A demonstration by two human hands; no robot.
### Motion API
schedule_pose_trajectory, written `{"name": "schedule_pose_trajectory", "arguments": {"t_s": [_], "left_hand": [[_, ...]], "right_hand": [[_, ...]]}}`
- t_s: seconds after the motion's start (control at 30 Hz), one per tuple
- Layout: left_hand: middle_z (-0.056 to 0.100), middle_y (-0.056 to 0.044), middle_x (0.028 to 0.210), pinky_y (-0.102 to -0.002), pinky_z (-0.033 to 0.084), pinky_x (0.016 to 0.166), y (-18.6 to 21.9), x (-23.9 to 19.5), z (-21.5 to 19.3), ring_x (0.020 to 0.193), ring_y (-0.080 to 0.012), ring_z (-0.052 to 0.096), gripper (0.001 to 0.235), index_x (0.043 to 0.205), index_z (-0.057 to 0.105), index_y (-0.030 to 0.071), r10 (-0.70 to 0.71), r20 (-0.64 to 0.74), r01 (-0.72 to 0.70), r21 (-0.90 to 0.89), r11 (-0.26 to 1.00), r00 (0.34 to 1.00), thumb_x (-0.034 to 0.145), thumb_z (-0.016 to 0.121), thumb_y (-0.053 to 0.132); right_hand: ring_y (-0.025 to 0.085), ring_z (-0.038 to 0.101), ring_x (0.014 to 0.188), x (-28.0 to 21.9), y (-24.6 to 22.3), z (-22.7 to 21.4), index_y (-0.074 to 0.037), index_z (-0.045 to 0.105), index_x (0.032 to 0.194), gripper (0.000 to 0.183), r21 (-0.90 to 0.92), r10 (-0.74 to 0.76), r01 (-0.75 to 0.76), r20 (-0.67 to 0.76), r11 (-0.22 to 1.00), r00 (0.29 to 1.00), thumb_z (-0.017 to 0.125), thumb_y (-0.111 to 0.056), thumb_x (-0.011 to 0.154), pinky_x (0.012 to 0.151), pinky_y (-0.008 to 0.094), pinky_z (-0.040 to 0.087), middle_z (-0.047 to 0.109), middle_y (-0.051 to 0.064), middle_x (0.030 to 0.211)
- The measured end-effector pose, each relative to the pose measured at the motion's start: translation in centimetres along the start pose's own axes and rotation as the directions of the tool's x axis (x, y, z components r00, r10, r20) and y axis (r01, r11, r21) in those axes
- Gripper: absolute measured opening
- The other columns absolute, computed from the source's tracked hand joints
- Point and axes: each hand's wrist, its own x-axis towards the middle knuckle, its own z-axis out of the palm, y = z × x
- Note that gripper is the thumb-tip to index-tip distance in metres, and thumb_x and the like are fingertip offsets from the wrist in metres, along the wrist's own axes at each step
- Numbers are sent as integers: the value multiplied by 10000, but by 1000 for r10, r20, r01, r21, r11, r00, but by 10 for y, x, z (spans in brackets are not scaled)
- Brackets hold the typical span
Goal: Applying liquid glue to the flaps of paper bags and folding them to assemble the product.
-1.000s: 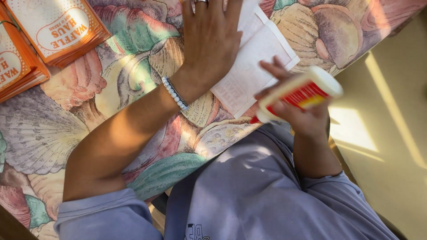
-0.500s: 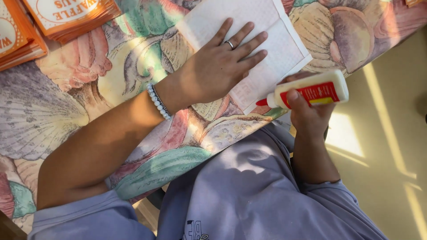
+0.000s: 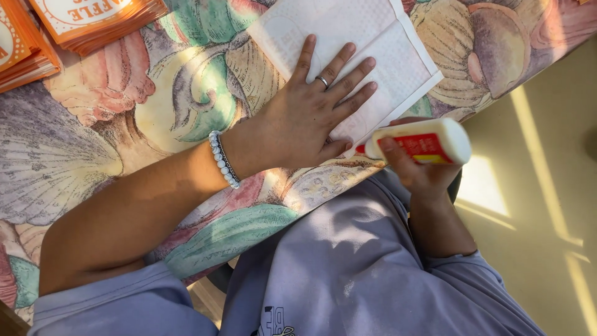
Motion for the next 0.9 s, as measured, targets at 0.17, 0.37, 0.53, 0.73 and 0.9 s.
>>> {"name": "schedule_pose_trajectory", "arguments": {"t_s": [0.17,0.37,0.53,0.73,0.9], "left_hand": [[133,-147,1743,-736,-9,1215,0,-1,-1,1594,-407,59,827,1675,246,140,-4,-4,4,16,1000,1000,1031,251,657],[155,-155,1739,-754,0,1202,-1,1,5,1589,-416,70,855,1665,290,127,2,-27,-2,2,1000,1000,1007,297,674],[203,-165,1730,-768,17,1190,-1,0,7,1583,-427,112,875,1653,342,122,6,-70,-8,-25,1000,998,981,372,682],[208,-179,1733,-763,9,1197,-1,0,8,1587,-432,107,897,1656,348,108,12,-82,-14,-22,1000,997,978,369,693],[140,-158,1736,-767,7,1189,0,2,8,1583,-424,69,900,1665,286,144,-11,-20,11,-12,1000,1000,962,352,703]], "right_hand": [[201,715,995,7,3,-1,-48,658,1124,291,44,-8,11,-77,999,997,839,-100,902,870,326,631,725,123,1116],[209,705,990,-7,0,1,-48,676,1118,291,-42,-45,47,45,998,998,838,-131,890,898,311,601,724,125,1115],[199,708,984,16,13,-8,-42,662,1122,327,-21,-46,43,-194,999,980,869,-137,889,842,332,622,721,122,1093],[178,690,933,-8,7,6,-43,661,1140,309,62,-2,4,-38,998,999,839,-93,893,816,282,601,719,109,1093],[258,739,1006,27,26,-14,-37,683,1083,233,5,-122,125,-192,992,974,833,-103,917,869,401,654,734,146,1094]]}}
